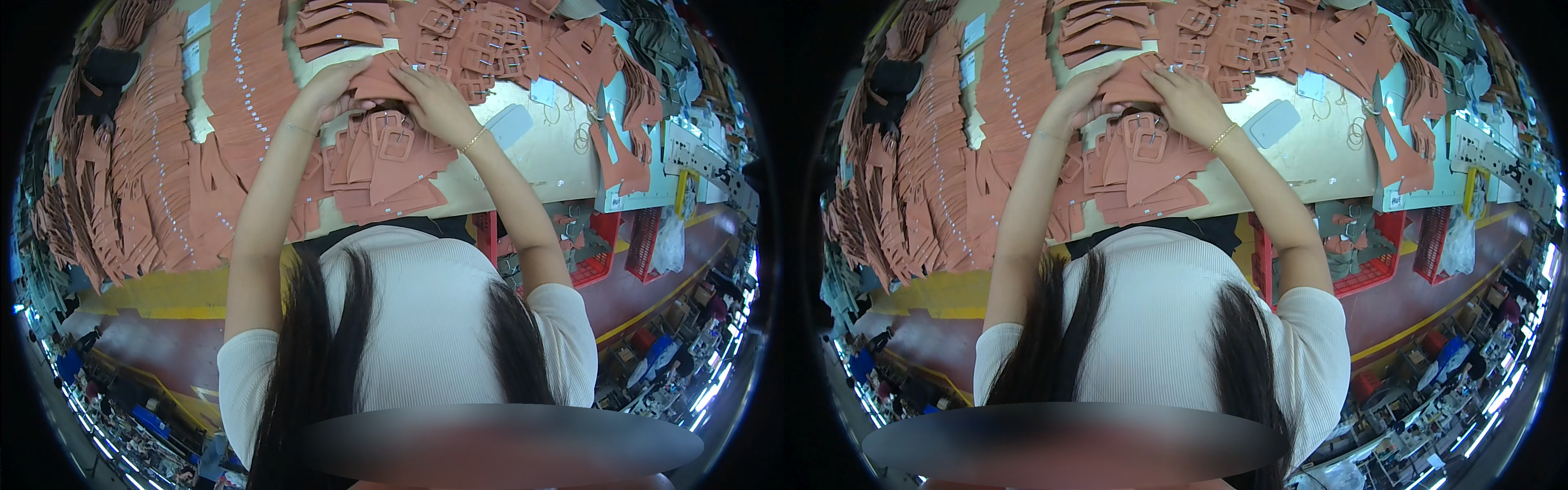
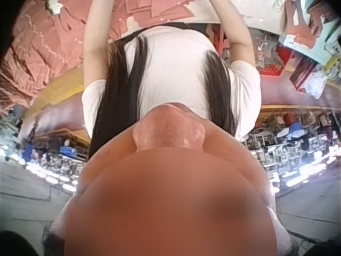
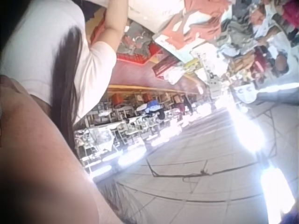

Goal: The person repeatedly picks up reddish-brown leather pieces with metal buckles, uses a red utility knife to trim edges and remove small tabs, then places the pieces into a red basket. The person also stacks and organizes the leather pieces on the table.

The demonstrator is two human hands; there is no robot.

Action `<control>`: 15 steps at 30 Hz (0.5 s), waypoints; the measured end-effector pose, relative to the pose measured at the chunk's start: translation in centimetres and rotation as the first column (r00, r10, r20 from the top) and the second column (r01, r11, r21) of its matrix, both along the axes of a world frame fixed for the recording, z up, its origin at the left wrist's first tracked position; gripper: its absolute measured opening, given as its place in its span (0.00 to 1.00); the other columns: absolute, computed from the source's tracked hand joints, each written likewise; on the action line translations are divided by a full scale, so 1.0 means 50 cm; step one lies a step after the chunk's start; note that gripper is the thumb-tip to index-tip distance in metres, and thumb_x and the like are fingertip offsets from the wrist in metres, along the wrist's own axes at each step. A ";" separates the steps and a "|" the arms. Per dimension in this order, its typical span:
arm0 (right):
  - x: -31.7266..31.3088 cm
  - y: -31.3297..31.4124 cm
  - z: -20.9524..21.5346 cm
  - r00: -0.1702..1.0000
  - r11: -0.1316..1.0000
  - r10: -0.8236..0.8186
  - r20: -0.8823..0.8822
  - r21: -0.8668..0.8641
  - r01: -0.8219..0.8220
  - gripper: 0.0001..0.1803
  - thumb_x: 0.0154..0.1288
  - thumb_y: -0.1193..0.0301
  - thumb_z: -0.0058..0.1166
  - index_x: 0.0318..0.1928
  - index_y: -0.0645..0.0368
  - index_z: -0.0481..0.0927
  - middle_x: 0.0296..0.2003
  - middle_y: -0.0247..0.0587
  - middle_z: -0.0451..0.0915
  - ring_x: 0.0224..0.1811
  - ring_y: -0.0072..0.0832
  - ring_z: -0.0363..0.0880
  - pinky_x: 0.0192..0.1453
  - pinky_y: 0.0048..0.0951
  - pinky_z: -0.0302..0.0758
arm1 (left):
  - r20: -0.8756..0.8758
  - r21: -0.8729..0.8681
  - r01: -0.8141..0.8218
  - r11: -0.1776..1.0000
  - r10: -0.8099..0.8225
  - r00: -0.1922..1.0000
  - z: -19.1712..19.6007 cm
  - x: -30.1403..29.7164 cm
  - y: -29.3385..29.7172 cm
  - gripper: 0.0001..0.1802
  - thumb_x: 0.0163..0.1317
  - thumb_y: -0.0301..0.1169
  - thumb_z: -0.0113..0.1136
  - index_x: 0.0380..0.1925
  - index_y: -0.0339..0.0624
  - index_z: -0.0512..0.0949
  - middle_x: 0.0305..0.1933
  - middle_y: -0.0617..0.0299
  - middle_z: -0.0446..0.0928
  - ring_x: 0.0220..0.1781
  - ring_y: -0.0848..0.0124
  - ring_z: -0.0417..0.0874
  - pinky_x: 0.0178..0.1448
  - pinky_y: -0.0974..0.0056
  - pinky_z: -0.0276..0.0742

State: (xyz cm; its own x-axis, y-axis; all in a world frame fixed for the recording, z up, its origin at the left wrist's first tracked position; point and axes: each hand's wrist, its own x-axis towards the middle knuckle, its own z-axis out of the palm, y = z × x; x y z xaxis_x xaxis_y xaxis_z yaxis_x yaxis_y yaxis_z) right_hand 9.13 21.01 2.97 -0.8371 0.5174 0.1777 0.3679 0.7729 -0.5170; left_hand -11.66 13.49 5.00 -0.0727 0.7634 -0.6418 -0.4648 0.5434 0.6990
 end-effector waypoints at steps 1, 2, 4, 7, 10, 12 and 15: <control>-0.007 0.004 0.000 0.998 0.996 -0.047 0.046 -0.080 0.051 0.26 0.64 0.70 0.50 0.63 0.45 0.71 0.54 0.45 0.78 0.54 0.46 0.77 0.57 0.44 0.74 | 0.050 0.014 -0.028 1.000 0.027 0.998 0.012 0.001 -0.008 0.19 0.69 0.40 0.56 0.44 0.32 0.74 0.38 0.58 0.79 0.34 0.69 0.84 0.34 0.65 0.83; -0.009 0.010 0.005 0.999 0.994 -0.044 0.015 -0.102 0.045 0.25 0.64 0.70 0.49 0.63 0.46 0.71 0.51 0.47 0.79 0.51 0.46 0.78 0.54 0.43 0.75 | 0.094 0.038 -0.058 0.998 0.054 0.994 0.025 0.003 -0.019 0.20 0.68 0.42 0.56 0.43 0.31 0.74 0.37 0.58 0.79 0.34 0.69 0.84 0.34 0.65 0.83; 0.001 0.026 0.022 0.998 0.981 -0.057 0.036 -0.182 0.063 0.23 0.65 0.71 0.48 0.62 0.48 0.72 0.44 0.51 0.81 0.45 0.46 0.81 0.49 0.43 0.78 | -0.146 0.013 -0.076 0.997 0.077 0.986 0.042 0.024 -0.065 0.22 0.67 0.42 0.58 0.46 0.32 0.73 0.38 0.54 0.80 0.30 0.68 0.83 0.30 0.67 0.82; 0.017 0.051 0.056 0.979 0.922 -0.202 0.019 -0.335 0.197 0.20 0.68 0.70 0.48 0.59 0.55 0.74 0.45 0.51 0.82 0.46 0.42 0.82 0.51 0.35 0.76 | -0.489 -0.031 0.173 0.984 -0.166 0.857 0.051 0.071 -0.154 0.28 0.62 0.45 0.63 0.49 0.30 0.70 0.37 0.50 0.78 0.26 0.66 0.82 0.29 0.66 0.79; 0.040 0.065 0.087 0.924 0.878 -0.332 -0.191 -0.421 0.228 0.19 0.69 0.70 0.48 0.58 0.60 0.74 0.43 0.45 0.84 0.45 0.29 0.82 0.52 0.27 0.74 | -0.773 -0.179 0.288 0.941 -0.316 0.550 0.036 0.145 -0.218 0.32 0.56 0.45 0.68 0.49 0.29 0.69 0.41 0.47 0.78 0.33 0.61 0.83 0.38 0.59 0.79; 0.057 0.070 0.104 0.864 0.856 -0.405 -0.300 -0.455 0.244 0.20 0.68 0.71 0.47 0.59 0.60 0.74 0.41 0.47 0.84 0.44 0.34 0.83 0.51 0.29 0.75 | -0.926 -0.060 0.257 0.964 -0.150 0.347 0.020 0.181 -0.223 0.33 0.52 0.44 0.71 0.48 0.30 0.69 0.38 0.45 0.78 0.38 0.54 0.82 0.42 0.54 0.76; 0.090 0.059 0.122 0.813 0.851 -0.435 -0.388 -0.472 0.230 0.19 0.68 0.73 0.47 0.58 0.58 0.75 0.41 0.43 0.84 0.43 0.27 0.81 0.50 0.25 0.74 | -0.970 -0.089 0.238 0.967 -0.139 0.199 0.005 0.208 -0.212 0.35 0.49 0.43 0.72 0.51 0.32 0.69 0.45 0.44 0.77 0.47 0.49 0.79 0.49 0.51 0.73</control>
